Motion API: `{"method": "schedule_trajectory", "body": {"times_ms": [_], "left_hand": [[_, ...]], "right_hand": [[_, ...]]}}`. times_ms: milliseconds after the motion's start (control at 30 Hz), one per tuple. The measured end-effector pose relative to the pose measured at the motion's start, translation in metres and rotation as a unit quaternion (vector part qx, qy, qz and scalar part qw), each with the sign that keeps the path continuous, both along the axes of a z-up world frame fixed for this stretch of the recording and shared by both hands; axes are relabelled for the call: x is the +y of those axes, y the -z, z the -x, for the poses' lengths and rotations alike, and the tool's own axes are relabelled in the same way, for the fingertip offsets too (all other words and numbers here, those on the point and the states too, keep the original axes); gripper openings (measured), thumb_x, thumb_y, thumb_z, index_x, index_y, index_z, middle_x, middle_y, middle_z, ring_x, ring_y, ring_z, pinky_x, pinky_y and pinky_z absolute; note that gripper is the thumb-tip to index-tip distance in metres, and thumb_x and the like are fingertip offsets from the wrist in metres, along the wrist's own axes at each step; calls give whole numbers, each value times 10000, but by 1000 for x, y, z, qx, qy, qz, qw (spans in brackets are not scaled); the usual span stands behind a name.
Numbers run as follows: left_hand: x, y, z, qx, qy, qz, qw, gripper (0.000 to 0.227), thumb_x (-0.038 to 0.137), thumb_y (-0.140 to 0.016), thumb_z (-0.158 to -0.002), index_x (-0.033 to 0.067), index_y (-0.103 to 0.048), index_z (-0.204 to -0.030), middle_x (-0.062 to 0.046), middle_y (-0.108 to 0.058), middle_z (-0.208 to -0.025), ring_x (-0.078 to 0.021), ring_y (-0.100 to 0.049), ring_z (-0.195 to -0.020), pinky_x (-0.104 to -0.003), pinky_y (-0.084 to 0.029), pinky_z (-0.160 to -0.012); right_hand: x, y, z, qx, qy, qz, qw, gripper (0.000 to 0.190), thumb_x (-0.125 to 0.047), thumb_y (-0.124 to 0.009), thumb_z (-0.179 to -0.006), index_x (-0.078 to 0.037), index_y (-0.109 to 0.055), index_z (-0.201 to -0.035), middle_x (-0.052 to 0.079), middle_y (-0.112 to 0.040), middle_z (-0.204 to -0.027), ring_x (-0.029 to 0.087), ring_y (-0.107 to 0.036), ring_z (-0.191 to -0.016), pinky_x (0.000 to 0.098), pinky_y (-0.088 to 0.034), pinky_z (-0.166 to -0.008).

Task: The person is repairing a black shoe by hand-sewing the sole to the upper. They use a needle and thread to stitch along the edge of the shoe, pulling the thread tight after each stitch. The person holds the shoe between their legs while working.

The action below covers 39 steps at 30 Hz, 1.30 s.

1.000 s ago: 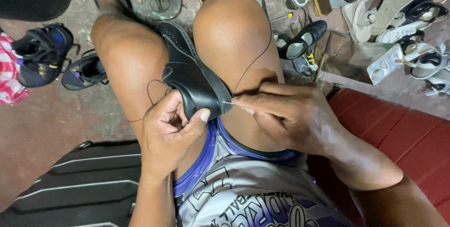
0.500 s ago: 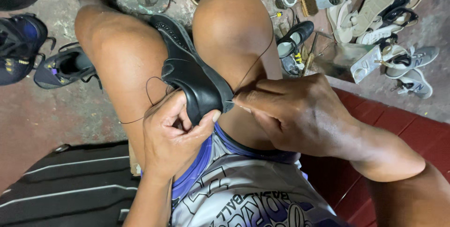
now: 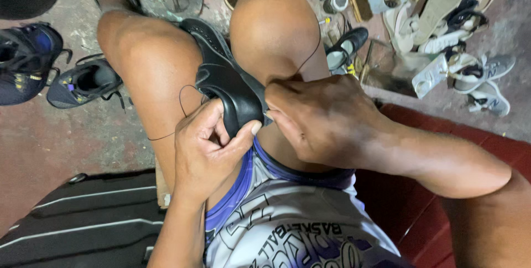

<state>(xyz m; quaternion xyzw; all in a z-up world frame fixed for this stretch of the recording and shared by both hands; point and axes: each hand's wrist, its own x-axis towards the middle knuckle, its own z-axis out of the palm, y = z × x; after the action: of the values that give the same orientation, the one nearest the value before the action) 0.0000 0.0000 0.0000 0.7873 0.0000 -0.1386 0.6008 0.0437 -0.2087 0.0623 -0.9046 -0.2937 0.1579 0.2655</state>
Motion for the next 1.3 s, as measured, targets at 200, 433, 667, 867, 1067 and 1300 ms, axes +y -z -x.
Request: {"method": "schedule_trajectory", "body": {"times_ms": [200,433,667,867,1067,1300], "left_hand": [[25,-16,27,55,-175,28,983,60,77,-675,-1003,20,-690,-989,9,-640,-875,-37,-573,-627,-209,-460,-551],[83,-23,31,-68,-187,-326,924,69,40,-707,-1083,-15,-667,-1099,-136,-650,-1113,-223,-642,-914,-320,-521,-816],[-6,-30,8,-140,44,-158,977,168,84,-653,-939,23,-668,-1096,-152,-654,-1085,-359,-657,-928,-453,-517,-803],[-1,-13,-5,-67,70,-35,995,103,123,-654,-974,20,-655,-977,-100,-605,-905,-223,-578,-721,-363,-472,-648],[16,1,19,110,-137,461,870,174,154,-585,-1050,24,-602,-935,-68,-667,-984,-72,-457,-611,-222,-366,-553],[-7,-8,12,48,-10,-63,997,176,137,-523,-1069,8,-616,-992,-24,-512,-695,-81,-501,-599,-269,-449,-597]], "right_hand": [[-20,9,4,64,51,-34,996,141,-181,-722,-952,-99,-610,-927,41,-697,-726,216,-699,-588,372,-517,-500],[-42,23,13,48,121,-79,988,134,-120,-781,-887,-62,-661,-899,61,-705,-803,191,-700,-653,319,-527,-577],[-47,28,18,24,132,-91,987,138,-55,-791,-851,-52,-666,-908,68,-698,-833,161,-711,-713,300,-526,-627],[-45,28,20,50,154,-96,982,159,-95,-811,-851,-66,-658,-884,54,-694,-797,175,-717,-672,303,-526,-597],[-37,27,16,38,142,-85,986,134,-124,-789,-855,-82,-665,-886,42,-708,-800,194,-720,-671,323,-534,-581],[-31,18,18,42,81,-85,992,79,-146,-713,-895,-103,-666,-943,50,-728,-867,272,-719,-732,371,-562,-622]]}}
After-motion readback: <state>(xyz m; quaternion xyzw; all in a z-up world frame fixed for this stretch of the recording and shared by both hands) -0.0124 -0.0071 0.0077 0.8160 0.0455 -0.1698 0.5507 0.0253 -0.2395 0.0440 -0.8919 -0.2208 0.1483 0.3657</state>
